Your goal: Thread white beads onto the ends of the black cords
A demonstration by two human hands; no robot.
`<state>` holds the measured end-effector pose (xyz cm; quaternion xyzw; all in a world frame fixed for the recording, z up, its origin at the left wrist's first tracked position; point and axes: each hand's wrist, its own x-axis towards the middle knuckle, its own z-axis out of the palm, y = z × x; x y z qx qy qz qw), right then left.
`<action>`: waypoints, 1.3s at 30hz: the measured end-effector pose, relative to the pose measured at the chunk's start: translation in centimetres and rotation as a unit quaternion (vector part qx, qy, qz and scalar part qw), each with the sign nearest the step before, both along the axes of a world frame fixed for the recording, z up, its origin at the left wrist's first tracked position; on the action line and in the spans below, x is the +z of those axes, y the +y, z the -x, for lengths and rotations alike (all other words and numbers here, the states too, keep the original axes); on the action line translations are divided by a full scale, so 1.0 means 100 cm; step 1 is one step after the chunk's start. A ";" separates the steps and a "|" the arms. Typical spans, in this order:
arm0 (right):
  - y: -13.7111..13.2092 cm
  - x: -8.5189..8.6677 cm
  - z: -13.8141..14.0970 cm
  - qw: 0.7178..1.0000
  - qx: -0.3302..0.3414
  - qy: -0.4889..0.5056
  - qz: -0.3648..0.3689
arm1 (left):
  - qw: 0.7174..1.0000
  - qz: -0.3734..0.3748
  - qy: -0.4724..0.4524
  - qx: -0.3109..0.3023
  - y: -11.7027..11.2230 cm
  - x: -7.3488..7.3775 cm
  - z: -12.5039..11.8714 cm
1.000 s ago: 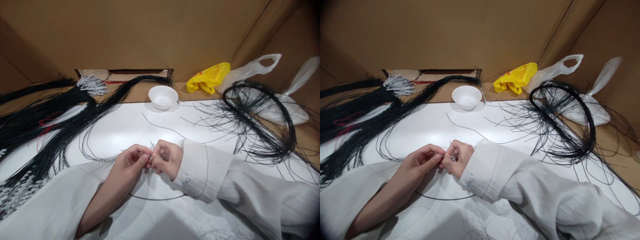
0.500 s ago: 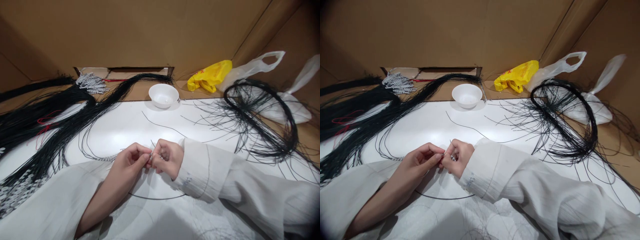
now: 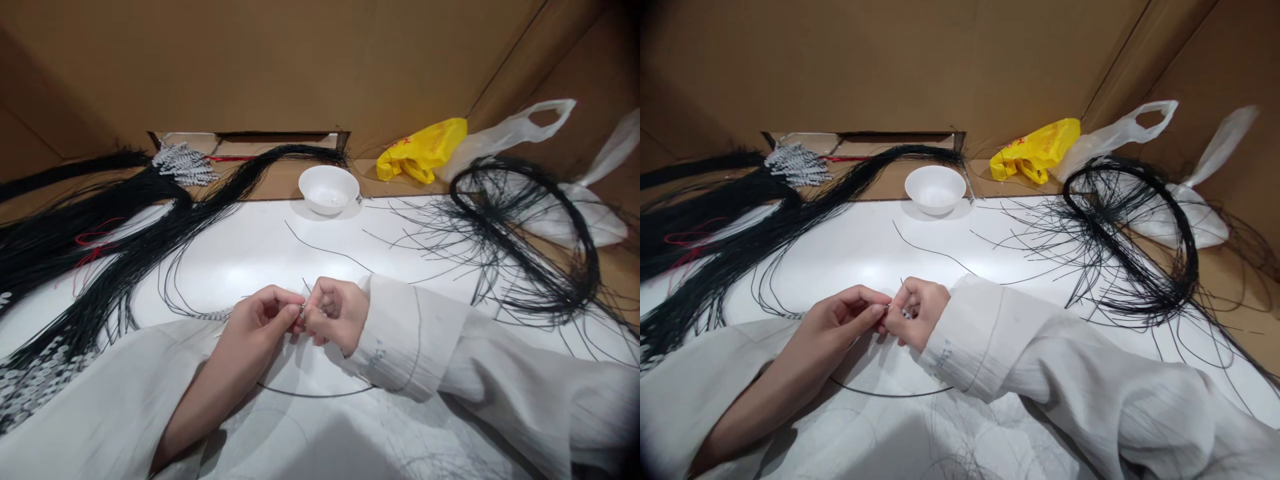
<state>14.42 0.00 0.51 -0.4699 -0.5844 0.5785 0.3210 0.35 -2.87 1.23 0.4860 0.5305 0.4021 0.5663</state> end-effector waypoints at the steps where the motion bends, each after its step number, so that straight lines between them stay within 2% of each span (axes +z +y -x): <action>1: 0.000 0.000 0.000 1.000 0.000 -0.004 0.003 | 1.000 -0.003 0.000 0.001 0.000 0.000 0.000; 5: 0.001 0.003 0.000 1.000 -0.001 -0.021 0.017 | 1.000 -0.019 0.000 0.001 -0.001 -0.002 0.000; 11: 0.001 0.003 -0.002 0.999 0.019 -0.024 -0.012 | 1.000 -0.023 0.010 0.004 -0.001 -0.003 0.002; 20: 0.001 0.001 -0.001 1.000 0.004 -0.025 -0.004 | 1.000 0.008 -0.018 0.000 0.000 -0.002 0.000; 29: 0.001 -0.003 -0.001 1.000 0.015 -0.010 -0.003 | 0.998 0.012 -0.059 -0.006 -0.001 -0.003 0.000; 39: 0.001 -0.002 -0.001 1.000 0.020 -0.004 0.011 | 0.998 0.007 -0.057 -0.014 0.000 0.000 -0.001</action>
